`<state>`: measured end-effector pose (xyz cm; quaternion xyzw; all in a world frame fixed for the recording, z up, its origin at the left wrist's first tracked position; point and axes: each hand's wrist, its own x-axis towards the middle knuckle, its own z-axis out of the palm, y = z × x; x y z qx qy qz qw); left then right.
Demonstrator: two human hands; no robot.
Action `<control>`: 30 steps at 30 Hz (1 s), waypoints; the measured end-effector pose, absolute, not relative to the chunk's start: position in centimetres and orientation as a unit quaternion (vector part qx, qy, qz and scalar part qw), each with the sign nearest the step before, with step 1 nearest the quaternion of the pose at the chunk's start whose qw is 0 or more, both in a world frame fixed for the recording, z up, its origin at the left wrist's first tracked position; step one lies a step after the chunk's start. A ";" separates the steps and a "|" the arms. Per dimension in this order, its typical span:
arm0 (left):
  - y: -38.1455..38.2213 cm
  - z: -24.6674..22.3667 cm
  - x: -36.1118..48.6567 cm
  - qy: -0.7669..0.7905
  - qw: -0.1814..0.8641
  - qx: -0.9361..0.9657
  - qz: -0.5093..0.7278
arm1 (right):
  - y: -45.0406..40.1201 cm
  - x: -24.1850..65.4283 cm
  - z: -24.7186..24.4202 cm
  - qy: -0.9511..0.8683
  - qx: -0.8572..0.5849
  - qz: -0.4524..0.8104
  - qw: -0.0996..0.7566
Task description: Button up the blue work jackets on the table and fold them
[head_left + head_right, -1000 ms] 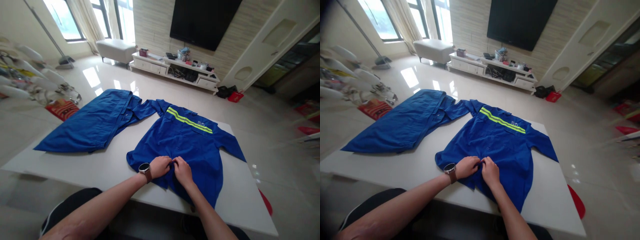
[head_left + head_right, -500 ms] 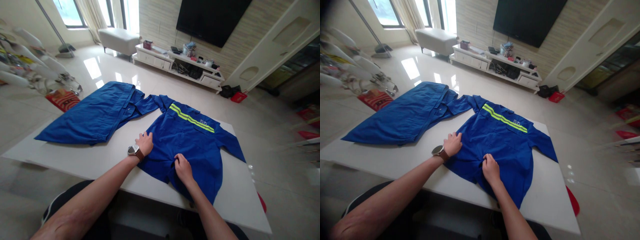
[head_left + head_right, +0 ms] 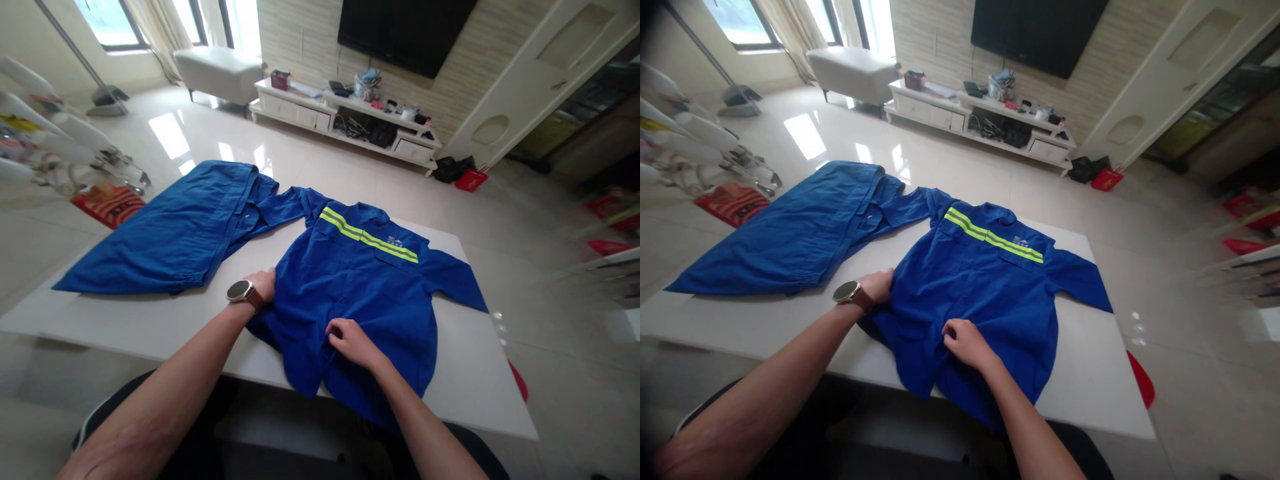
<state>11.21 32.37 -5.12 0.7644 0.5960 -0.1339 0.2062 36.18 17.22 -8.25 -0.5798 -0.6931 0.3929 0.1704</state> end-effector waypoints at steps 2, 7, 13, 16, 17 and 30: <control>32.2 -4.9 12.2 0.582 0.177 0.787 -0.104 | 17.1 36.0 -8.3 -0.695 -0.578 0.399 0.151; 30.8 -5.4 15.6 0.465 0.211 0.860 -0.014 | 17.3 36.0 -8.6 -0.704 -0.579 0.390 0.131; 29.0 -6.8 17.7 0.418 0.213 0.883 -0.002 | 17.2 35.7 -8.5 -0.714 -0.576 0.376 0.132; 28.6 -6.7 18.2 0.409 0.218 0.886 0.022 | 17.0 35.3 -8.0 -0.711 -0.604 0.333 0.137; 28.5 -6.6 18.3 0.407 0.238 0.882 0.027 | 17.0 35.2 -7.9 -0.704 -0.618 0.317 0.149; 27.9 -7.5 19.1 0.305 0.492 0.815 0.002 | 17.7 35.9 -9.0 -0.613 -0.662 0.318 0.291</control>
